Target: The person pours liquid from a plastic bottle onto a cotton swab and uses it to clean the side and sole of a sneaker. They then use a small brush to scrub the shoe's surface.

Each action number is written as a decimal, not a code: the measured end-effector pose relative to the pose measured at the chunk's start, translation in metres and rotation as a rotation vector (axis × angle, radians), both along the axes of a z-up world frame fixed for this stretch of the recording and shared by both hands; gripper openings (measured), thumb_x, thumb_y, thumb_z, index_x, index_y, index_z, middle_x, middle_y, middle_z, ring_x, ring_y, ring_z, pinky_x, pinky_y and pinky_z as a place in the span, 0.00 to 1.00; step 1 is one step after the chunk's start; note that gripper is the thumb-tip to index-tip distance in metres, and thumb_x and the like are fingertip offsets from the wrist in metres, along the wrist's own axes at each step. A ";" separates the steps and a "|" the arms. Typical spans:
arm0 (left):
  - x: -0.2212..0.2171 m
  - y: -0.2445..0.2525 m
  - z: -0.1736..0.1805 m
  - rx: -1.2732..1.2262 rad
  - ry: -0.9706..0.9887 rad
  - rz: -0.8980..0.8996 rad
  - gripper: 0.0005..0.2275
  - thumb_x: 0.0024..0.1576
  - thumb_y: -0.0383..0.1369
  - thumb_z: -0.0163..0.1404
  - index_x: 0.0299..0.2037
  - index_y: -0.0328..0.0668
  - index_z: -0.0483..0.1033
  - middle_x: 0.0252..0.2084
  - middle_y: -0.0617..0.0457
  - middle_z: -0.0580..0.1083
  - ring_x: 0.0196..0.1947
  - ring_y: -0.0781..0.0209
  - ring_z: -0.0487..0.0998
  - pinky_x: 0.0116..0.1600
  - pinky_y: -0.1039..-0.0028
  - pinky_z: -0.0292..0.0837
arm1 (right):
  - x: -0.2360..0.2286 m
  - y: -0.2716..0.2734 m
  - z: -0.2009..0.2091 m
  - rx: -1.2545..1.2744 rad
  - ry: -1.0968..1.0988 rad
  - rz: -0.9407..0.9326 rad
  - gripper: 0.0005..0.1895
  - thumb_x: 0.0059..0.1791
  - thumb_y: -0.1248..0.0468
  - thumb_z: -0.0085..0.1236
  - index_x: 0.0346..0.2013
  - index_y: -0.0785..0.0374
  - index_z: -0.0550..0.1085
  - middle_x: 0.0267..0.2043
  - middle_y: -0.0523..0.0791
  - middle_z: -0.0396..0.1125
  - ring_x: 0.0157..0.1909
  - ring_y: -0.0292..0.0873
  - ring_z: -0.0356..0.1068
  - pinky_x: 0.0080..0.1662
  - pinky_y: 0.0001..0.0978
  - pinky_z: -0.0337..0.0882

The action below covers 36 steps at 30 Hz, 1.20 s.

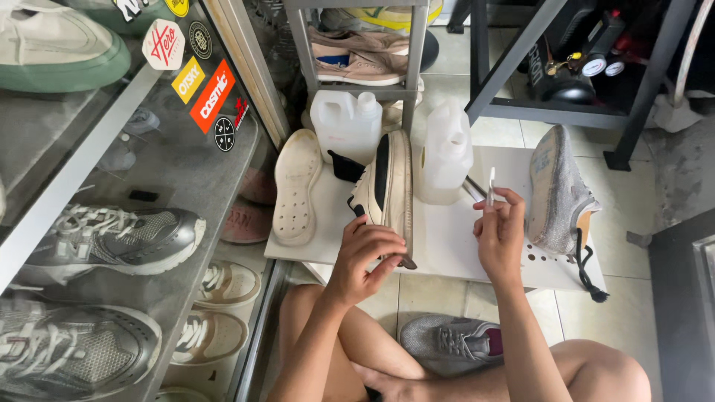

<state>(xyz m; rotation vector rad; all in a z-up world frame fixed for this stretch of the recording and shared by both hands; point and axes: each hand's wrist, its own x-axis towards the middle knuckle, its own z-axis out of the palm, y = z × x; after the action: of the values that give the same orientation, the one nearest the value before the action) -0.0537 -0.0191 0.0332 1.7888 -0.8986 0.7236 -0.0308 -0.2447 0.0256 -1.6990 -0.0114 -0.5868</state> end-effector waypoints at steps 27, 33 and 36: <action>-0.004 0.007 -0.014 -0.062 -0.054 0.393 0.29 0.51 0.59 0.41 0.47 0.43 0.71 0.58 0.42 0.61 0.59 0.42 0.64 0.60 0.53 0.66 | 0.048 0.000 0.166 -0.560 -0.131 0.237 0.10 0.54 0.72 0.49 0.46 0.70 0.60 0.34 0.51 0.65 0.36 0.43 0.70 0.43 0.31 0.74; -0.004 0.008 -0.015 -0.049 -0.006 0.386 0.29 0.49 0.60 0.42 0.49 0.45 0.69 0.59 0.43 0.61 0.60 0.42 0.63 0.58 0.55 0.68 | 0.043 0.024 0.186 -0.668 0.056 0.255 0.32 0.49 0.74 0.51 0.58 0.63 0.42 0.25 0.52 0.63 0.27 0.44 0.65 0.35 0.34 0.68; -0.004 0.008 -0.016 -0.042 0.014 0.382 0.29 0.48 0.61 0.42 0.49 0.45 0.70 0.59 0.44 0.61 0.61 0.44 0.63 0.57 0.56 0.69 | 0.055 0.017 0.184 -0.853 0.071 0.247 0.26 0.49 0.70 0.53 0.57 0.65 0.51 0.29 0.49 0.68 0.32 0.46 0.72 0.39 0.36 0.70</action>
<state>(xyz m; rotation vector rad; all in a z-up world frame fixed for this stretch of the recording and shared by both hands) -0.0578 -0.0107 0.0169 1.9475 -0.5298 0.9610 0.0239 -0.2273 0.2091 -2.4909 -0.4730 -0.3437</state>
